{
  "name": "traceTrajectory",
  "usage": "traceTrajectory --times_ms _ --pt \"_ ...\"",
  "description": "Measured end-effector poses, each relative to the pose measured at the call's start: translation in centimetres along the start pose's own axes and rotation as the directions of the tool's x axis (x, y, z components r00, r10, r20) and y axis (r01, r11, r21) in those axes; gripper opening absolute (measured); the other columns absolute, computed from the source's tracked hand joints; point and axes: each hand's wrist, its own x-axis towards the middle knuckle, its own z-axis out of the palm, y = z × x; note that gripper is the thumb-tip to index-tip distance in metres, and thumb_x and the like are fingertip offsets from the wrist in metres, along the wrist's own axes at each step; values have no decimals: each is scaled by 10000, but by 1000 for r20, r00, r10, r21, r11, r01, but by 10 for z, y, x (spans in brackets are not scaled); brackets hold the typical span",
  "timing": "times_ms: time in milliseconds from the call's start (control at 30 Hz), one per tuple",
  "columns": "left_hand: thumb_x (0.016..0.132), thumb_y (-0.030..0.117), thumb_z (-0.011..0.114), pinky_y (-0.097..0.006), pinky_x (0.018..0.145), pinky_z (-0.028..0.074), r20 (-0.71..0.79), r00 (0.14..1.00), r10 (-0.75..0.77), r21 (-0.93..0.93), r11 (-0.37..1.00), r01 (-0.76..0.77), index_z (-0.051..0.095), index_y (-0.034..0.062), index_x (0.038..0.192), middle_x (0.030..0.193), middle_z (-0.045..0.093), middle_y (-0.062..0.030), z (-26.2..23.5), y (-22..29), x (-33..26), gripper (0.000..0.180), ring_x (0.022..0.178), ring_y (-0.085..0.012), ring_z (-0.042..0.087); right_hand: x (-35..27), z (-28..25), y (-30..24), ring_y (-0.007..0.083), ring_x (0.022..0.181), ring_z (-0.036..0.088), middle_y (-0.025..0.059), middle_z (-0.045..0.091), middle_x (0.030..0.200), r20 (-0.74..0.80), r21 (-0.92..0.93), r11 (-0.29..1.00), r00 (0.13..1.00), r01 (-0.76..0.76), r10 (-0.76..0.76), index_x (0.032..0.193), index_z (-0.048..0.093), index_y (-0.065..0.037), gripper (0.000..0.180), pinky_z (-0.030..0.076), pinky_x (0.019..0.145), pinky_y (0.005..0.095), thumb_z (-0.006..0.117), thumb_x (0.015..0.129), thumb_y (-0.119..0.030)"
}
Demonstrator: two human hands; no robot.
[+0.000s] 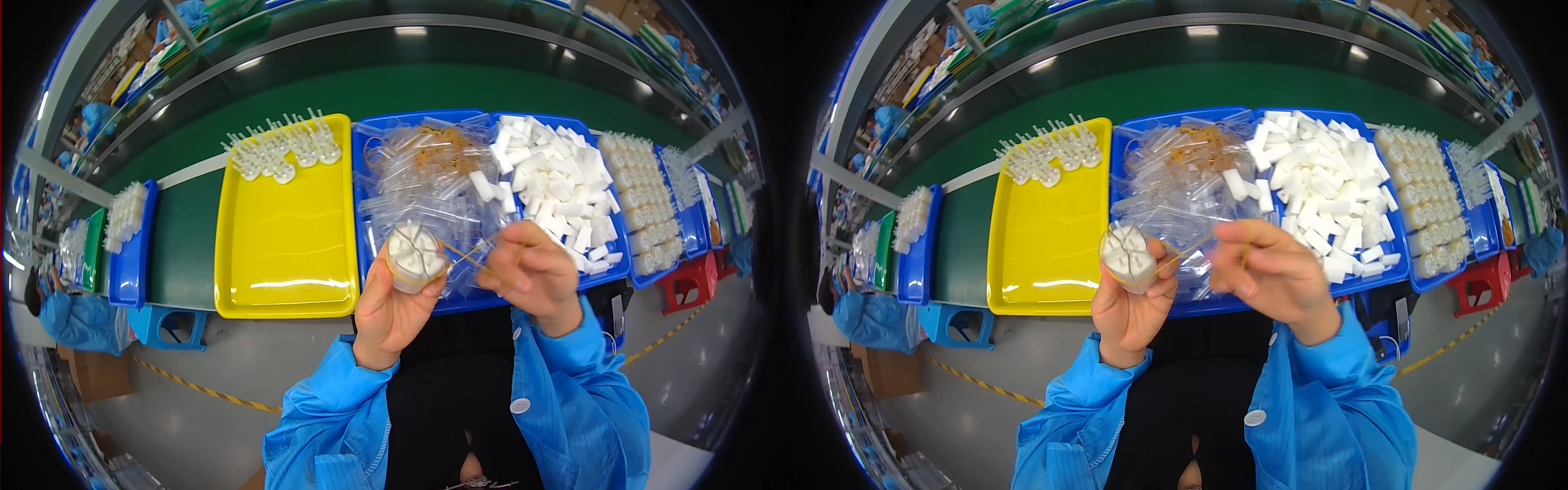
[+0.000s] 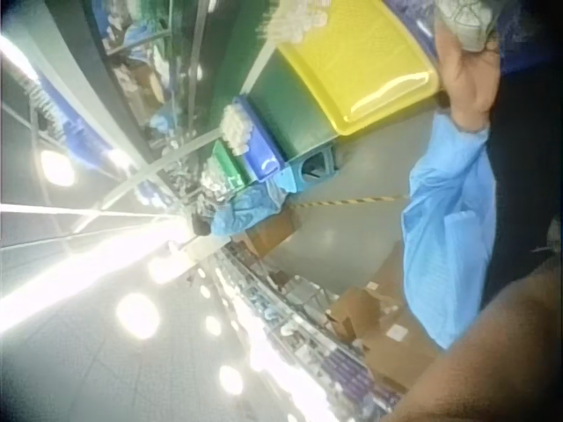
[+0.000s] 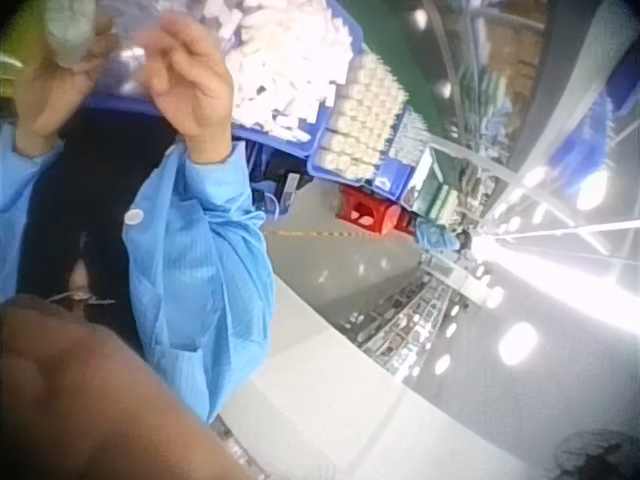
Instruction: The person assembles plastic tubes and plastic connectors by hand, then bundles the assembled components with rubber bands and places them into trays.
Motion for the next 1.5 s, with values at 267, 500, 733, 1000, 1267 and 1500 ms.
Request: traceTrajectory --times_ms 267,500,733,1000,1267,1500 --pt "876 172 677 -398 958 430 413 876 248 909 -177 -378 566 -52 1166 1163 589 -222 4 1 7 383 1070 -321 565 14 26 -5 143 769 611 101 559 1210 -57 -926 378 993 -12 -107 1284 568 -69 569 456 537 218 781 761 -135" --pt "920 245 639 -415 951 440 318 897 306 928 94 -361 533 4 1180 1198 546 -220 -4 -5 -1 369 1069 -316 569 -1 34 -6 204 849 661 121 542 1191 -170 -744 665 980 -61 -101 1232 555 -27 500 541 596 238 751 776 -76" --pt "970 398 535 -387 920 493 -51 997 50 515 857 -16 390 7 1354 1229 554 -168 1 -30 14 567 1095 -251 588 -26 13 -8 108 917 532 110 601 1214 -226 -930 366 849 -42 -478 1249 564 9 699 389 701 201 861 635 -147" --pt "956 681 129 -267 619 531 -317 929 -192 376 873 309 557 47 1043 841 614 -103 9 -62 23 770 758 -180 638 -13 15 6 255 938 632 109 639 1029 66 -987 94 859 131 -507 998 682 -39 447 509 791 325 830 588 -137" --pt "962 672 161 -268 595 521 -458 875 -156 354 871 340 541 55 1124 895 637 -125 16 -81 30 742 755 -194 639 -32 9 0 223 925 619 112 631 1014 53 -994 48 813 99 -580 1007 691 -34 467 505 763 312 862 594 -169" --pt "1021 523 282 -218 483 391 -139 988 -69 921 358 154 474 34 1247 966 625 -180 27 -68 6 572 574 -163 545 -140 -31 -128 232 1004 611 125 643 1097 212 -894 -261 170 -364 -962 1138 610 -24 455 477 856 333 769 714 -69"
